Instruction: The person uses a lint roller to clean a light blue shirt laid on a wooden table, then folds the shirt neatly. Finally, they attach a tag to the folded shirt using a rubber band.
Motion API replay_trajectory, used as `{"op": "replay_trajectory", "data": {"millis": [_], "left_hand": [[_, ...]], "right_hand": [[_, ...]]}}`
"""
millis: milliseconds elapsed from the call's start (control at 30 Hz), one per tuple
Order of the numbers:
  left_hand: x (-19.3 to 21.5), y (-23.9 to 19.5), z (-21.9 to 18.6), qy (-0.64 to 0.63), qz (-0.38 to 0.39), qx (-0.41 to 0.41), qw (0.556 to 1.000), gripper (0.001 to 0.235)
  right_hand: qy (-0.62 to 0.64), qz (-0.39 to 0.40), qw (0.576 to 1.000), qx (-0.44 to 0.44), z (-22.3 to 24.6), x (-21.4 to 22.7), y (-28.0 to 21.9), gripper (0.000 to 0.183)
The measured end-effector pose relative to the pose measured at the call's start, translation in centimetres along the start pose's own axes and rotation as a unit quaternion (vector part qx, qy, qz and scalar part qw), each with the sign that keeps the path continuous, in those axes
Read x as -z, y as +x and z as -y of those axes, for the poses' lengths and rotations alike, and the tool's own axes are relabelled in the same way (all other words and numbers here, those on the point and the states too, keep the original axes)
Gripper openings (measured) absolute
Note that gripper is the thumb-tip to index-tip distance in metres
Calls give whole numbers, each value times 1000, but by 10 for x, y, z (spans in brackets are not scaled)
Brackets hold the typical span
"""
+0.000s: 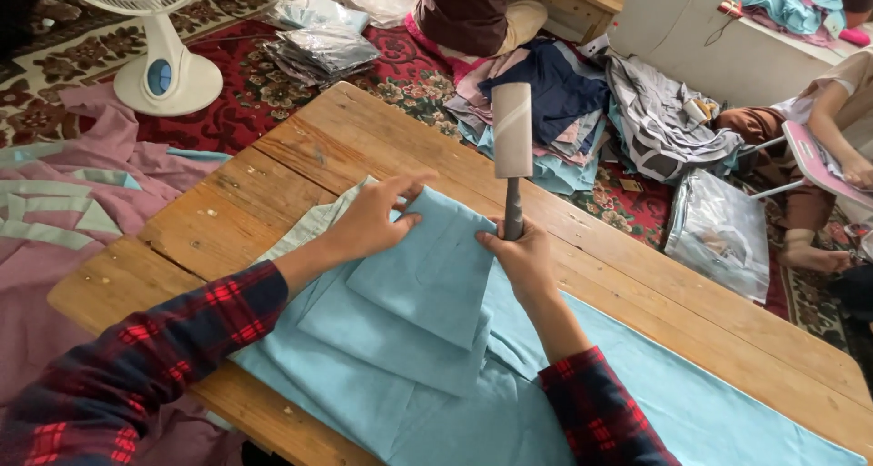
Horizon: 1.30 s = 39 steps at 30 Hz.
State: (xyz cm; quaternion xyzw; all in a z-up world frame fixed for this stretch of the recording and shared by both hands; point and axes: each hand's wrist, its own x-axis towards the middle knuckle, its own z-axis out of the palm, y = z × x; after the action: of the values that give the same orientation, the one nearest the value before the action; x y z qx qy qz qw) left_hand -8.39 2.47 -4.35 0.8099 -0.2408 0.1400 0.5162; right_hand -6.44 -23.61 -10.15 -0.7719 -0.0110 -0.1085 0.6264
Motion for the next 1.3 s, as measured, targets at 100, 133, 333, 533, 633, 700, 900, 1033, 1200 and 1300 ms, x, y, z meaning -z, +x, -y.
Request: {"op": "replay_trajectory", "data": {"millis": [100,133,333,533,633,700,900,1033,1200,1300], "left_hand": [[-8,-1,36,4,-7,-8,1000,81],[-5,1,35,4,-6,-8,1000,81],[-1,-4,20,-101,50,108,988,15],[-24,9,90,-27,65,209,975,54],[-18,3,77,161,143,164,963,74],[-10,-2,60,235,190,135,944,69],[34,-11,82,304,133,143,932,75],[52,-26,28,252,111,164,947,67],[40,-62,-67,153,57,-61,985,52],[20,-105,-144,-54,64,-232,969,30]], "right_hand": [[13,-13,1000,8,37,-7,-22,36],[13,-13,1000,8,42,-9,-26,36],[67,5,998,3,50,-8,-35,37],[46,-50,998,-11,4,6,-17,39],[-26,-70,996,-48,7,18,-21,35],[-258,-13,966,28,10,31,-24,27],[-536,160,734,384,34,42,-104,43],[-437,242,724,476,30,49,-103,41],[-491,132,854,108,8,32,-89,48],[-610,85,761,207,-2,29,-107,48]]}}
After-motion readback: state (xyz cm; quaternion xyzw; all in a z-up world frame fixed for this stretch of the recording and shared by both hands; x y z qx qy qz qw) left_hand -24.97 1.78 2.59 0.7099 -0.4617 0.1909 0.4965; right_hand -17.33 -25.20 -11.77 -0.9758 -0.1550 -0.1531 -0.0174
